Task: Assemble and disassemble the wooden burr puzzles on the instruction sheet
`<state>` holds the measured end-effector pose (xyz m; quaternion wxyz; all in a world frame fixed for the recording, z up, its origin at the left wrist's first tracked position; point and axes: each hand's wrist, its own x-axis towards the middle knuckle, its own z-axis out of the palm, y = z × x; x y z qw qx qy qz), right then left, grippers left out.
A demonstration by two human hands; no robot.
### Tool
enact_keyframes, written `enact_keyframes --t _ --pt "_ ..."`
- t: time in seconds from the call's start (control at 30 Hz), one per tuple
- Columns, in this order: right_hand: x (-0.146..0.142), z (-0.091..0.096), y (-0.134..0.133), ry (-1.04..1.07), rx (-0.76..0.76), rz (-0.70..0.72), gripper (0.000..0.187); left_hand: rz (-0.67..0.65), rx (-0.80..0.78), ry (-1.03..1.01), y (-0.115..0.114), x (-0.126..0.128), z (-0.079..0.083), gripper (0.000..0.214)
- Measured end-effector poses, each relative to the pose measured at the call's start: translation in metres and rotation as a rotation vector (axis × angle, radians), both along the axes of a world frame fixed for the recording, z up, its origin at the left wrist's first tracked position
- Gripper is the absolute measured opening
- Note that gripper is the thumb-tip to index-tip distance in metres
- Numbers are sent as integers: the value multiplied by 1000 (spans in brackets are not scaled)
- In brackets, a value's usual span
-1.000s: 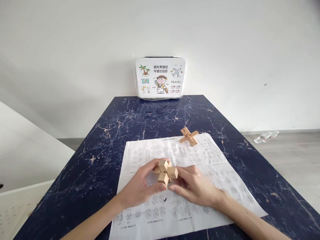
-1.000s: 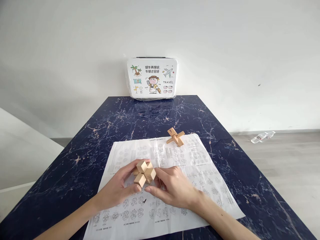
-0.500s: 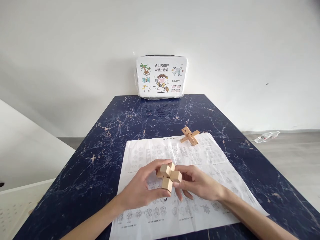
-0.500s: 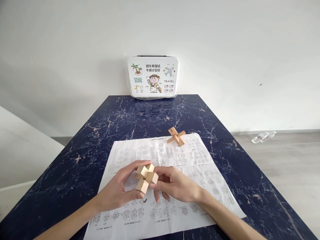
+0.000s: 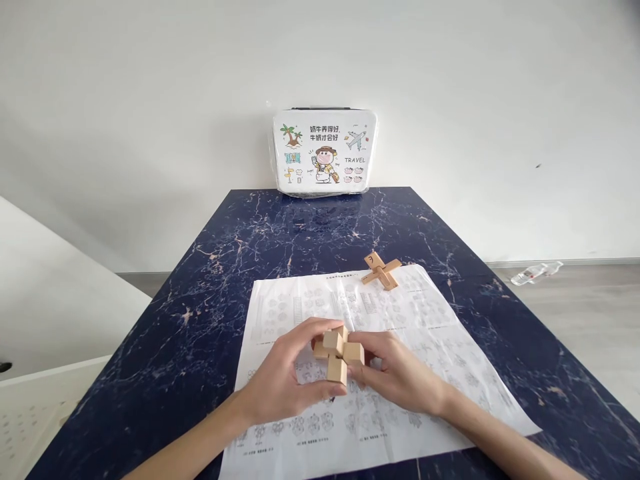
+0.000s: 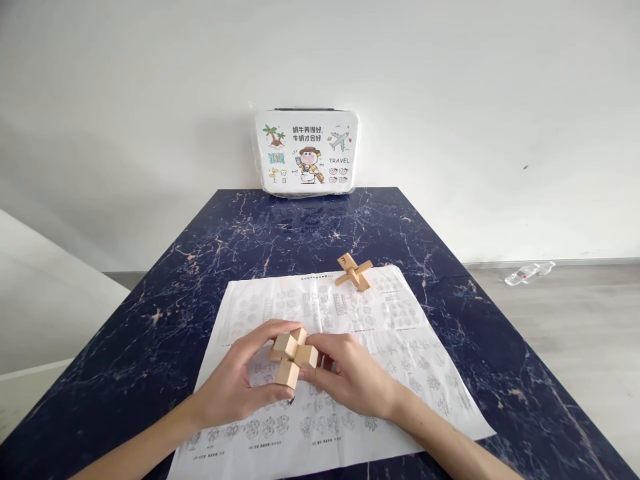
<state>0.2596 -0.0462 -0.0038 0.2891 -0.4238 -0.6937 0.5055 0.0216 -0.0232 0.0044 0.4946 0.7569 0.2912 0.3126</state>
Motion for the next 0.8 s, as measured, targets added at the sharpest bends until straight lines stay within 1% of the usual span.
enact_keyframes --t 0.1,0.27,0.47,0.53,0.67,0.73,0.8 --pt "1 1 -1 3 30 58 14 -25 16 -25 -1 1 1 66" --pt "2 1 -2 25 30 81 19 -57 38 -49 -1 1 5 65" --pt "2 6 1 168 -92 162 40 -76 29 -51 -1 0 7 63" --pt "3 7 2 196 -142 192 43 -82 1 -44 -2 0 7 64" --pt "7 4 4 297 -279 310 44 -111 -52 -36 -2 -1 7 65" --pt "8 1 5 307 -285 280 42 -114 -39 -41 -2 -1 6 65" --pt "7 -3 5 294 -267 209 41 -107 -11 -44 -2 0 6 65"
